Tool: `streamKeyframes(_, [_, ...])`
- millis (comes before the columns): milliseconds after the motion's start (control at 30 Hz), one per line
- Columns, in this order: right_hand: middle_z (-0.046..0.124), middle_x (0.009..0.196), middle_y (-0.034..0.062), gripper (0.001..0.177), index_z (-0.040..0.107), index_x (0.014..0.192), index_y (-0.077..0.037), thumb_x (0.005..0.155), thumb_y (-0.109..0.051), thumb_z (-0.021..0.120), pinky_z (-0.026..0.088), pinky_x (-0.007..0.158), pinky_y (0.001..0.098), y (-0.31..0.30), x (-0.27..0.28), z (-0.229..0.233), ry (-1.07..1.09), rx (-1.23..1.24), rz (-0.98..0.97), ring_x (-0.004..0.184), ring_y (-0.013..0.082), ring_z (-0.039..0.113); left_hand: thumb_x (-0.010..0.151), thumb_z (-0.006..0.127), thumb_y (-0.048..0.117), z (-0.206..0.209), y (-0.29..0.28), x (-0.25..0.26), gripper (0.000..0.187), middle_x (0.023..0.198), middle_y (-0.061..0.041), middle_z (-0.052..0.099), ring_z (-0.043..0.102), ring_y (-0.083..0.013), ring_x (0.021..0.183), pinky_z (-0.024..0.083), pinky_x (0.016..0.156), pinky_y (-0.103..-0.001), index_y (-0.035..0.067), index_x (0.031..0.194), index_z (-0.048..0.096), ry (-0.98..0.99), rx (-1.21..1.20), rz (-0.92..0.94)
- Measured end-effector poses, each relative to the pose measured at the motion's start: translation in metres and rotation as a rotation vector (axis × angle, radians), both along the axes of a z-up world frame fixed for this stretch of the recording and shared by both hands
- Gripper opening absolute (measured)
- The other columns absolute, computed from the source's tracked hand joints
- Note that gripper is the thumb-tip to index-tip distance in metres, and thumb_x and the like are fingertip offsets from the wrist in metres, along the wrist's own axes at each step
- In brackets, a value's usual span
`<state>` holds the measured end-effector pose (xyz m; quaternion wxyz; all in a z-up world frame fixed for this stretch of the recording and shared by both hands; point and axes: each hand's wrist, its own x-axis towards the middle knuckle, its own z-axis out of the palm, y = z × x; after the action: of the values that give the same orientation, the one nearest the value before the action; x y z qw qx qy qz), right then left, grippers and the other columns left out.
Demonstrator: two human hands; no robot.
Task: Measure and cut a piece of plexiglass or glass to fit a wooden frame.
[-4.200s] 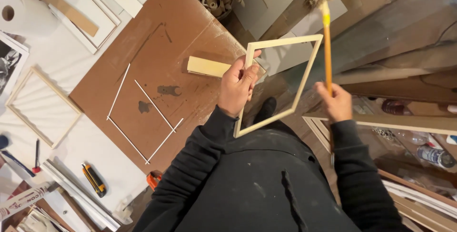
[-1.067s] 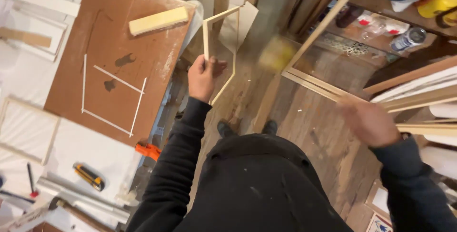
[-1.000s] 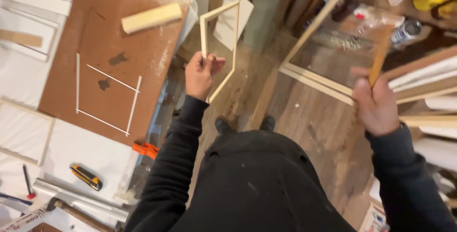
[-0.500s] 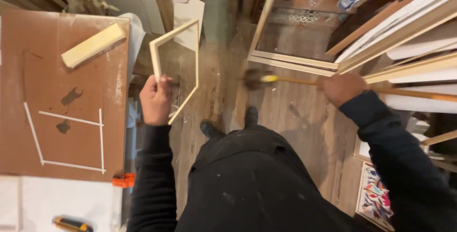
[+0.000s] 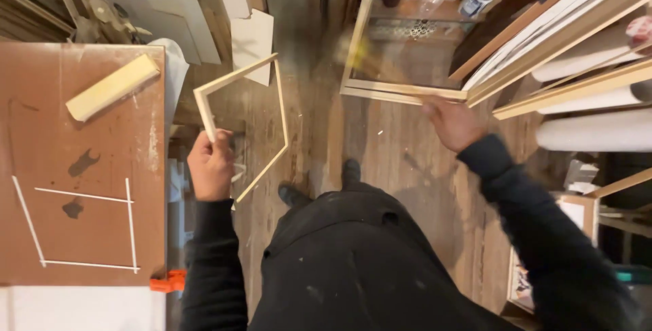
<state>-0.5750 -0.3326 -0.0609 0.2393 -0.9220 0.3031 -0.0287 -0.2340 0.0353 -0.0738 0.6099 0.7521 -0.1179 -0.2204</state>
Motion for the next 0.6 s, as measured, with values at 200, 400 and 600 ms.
streamKeyframes(200, [0.074, 0.106, 0.0132, 0.038, 0.069, 0.129, -0.029, 0.096, -0.042, 0.057, 0.054, 0.084, 0.0501, 0.022, 0.016, 0.032, 0.634, 0.032, 0.359, 0.097, 0.0370, 0.069, 0.107, 0.060, 0.030, 0.029, -0.006, -0.006, 0.022, 0.061, 0.006, 0.045, 0.038, -0.0028, 0.047, 0.027, 0.040, -0.022, 0.008, 0.104, 0.063, 0.216, -0.174, 0.005])
streamKeyframes(400, [0.078, 0.102, 0.0101, 0.044, 0.072, 0.129, -0.027, 0.090, -0.048, 0.067, 0.057, 0.082, 0.0431, 0.012, 0.023, 0.108, 0.514, 0.254, 0.497, 0.092, 0.0313, 0.073, 0.111, 0.061, 0.026, 0.010, -0.007, -0.002, 0.021, 0.075, 0.008, 0.048, 0.039, 0.0001, 0.063, 0.028, 0.052, -0.020, 0.006, 0.107, 0.067, 0.051, -0.155, -0.127])
streamKeyframes(600, [0.078, 0.102, 0.0151, 0.035, 0.066, 0.130, -0.012, 0.105, -0.035, 0.058, 0.059, 0.086, 0.0399, -0.022, -0.006, 0.103, 0.226, 0.345, 0.174, 0.093, 0.0254, 0.075, 0.110, 0.060, 0.029, 0.026, -0.037, -0.005, 0.025, 0.067, 0.008, 0.043, 0.037, -0.0006, 0.057, 0.027, 0.048, -0.021, 0.007, 0.102, 0.068, 0.027, -0.091, -0.169])
